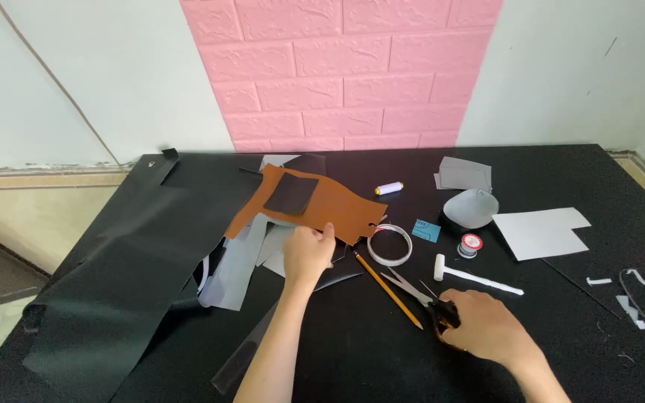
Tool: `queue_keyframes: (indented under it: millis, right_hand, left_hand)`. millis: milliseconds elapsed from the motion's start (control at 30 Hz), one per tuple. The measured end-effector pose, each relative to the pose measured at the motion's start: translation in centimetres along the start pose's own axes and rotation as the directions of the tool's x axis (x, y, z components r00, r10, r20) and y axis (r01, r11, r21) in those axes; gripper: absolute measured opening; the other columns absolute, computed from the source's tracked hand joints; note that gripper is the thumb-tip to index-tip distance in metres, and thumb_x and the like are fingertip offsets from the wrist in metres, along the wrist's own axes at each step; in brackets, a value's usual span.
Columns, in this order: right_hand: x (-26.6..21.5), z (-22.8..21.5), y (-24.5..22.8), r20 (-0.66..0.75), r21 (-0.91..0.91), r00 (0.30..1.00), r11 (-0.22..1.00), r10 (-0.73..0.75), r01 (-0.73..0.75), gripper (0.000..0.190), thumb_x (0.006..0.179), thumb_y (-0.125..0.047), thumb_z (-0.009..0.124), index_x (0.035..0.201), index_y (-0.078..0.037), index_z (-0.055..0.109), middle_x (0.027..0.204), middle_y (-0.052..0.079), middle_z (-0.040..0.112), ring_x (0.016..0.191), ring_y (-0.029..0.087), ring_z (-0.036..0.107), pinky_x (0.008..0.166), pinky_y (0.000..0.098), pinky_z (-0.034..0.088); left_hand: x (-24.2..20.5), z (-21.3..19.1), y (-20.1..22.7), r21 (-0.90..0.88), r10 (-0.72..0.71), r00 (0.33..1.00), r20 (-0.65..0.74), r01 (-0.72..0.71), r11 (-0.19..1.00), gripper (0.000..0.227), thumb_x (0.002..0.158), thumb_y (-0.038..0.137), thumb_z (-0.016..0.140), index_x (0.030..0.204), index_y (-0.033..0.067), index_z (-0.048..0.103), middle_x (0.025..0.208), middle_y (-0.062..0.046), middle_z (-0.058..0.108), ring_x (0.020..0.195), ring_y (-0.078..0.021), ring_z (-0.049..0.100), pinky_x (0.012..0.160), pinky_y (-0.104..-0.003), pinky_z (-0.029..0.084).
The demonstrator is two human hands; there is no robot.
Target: Cutting, folding, and marking leather scraps to prepare them for assembly into small items.
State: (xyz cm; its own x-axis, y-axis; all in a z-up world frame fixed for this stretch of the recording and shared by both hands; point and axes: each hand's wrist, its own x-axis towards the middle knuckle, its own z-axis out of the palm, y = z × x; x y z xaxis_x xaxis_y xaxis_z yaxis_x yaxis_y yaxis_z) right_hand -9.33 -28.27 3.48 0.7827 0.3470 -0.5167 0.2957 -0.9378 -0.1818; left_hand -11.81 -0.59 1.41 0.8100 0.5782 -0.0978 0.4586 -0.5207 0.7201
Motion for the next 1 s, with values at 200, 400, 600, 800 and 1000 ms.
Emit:
queue_keyframes:
  millis: [200, 400, 600, 800, 1000]
  right_hand:
    - [0.5, -0.2, 1.8, -0.058, 0.165, 0.992, 0.981, 0.116, -0.105, 0.057, 0.084, -0.029, 0.071, 0.139, -0.033, 0.057, 0.129, 0.001, 0.071, 0.116, 0.020, 0.068, 0.094, 0.0324, 0.054]
    - [-0.1, -1.1, -1.6, -0.087, 0.802, 0.996, 0.593, -0.001, 0.070, 0.051, 0.085, -0.008, 0.079, 0.135, -0.002, 0.069, 0.081, 0.020, 0.081, 0.066, 0.022, 0.063, 0.065, 0.0334, 0.048]
    - [4.5, 2.7, -5.8, -0.032, 0.998, 0.995, -0.058, -0.092, 0.027, 0.038, 0.085, -0.029, 0.075, 0.108, -0.001, 0.066, 0.087, 0.019, 0.068, 0.070, 0.031, 0.065, 0.052, 0.0295, 0.045]
    - [4.9, 5.2, -9.1, 0.036, 0.963, 0.992, -0.260, -0.120, -0.066, 0.020, 0.098, -0.033, 0.066, 0.104, -0.017, 0.057, 0.076, 0.009, 0.054, 0.058, 0.018, 0.046, 0.047, 0.0249, 0.030]
    - [2.8, 3.7, -12.7, -0.012, 0.950, 0.994, -0.312, -0.107, -0.023, 0.032, 0.101, -0.046, 0.053, 0.113, -0.016, 0.056, 0.084, 0.011, 0.049, 0.067, 0.024, 0.047, 0.050, 0.0327, 0.037]
  left_hand:
    - [3.2, 2.4, -1.9, -0.395, -0.146, 0.989, 0.023, 0.143, 0.908, 0.063, 0.098, 0.042, 0.067, 0.046, 0.0115, 0.049, 0.053, -0.005, 0.069, 0.059, -0.0163, 0.075, 0.061, -0.030, 0.055]
    - [4.8, 3.6, -1.0, -0.695, -0.305, 0.944, 0.123, 0.302, 0.653, 0.021, 0.088, 0.016, 0.078, 0.083, -0.0041, 0.076, 0.069, -0.011, 0.073, 0.054, -0.0138, 0.063, 0.047, -0.022, 0.043]
    - [2.3, 3.2, 1.6, -0.971, -0.392, 0.914, 0.101, 0.176, 0.161, 0.027, 0.091, 0.008, 0.077, 0.111, -0.0091, 0.074, 0.097, -0.021, 0.077, 0.077, -0.0290, 0.077, 0.076, -0.034, 0.067]
    - [1.6, 4.7, 1.1, -0.999, -0.328, 0.943, 0.053, 0.047, -0.023, 0.027, 0.093, 0.005, 0.072, 0.111, -0.0145, 0.070, 0.102, -0.024, 0.075, 0.092, -0.0315, 0.077, 0.083, -0.029, 0.065]
    - [2.7, 5.4, 0.0, -0.992, -0.253, 0.965, 0.061, 0.031, -0.119, 0.024, 0.095, 0.005, 0.068, 0.112, -0.0107, 0.067, 0.107, -0.025, 0.074, 0.101, -0.0309, 0.075, 0.095, -0.032, 0.061]
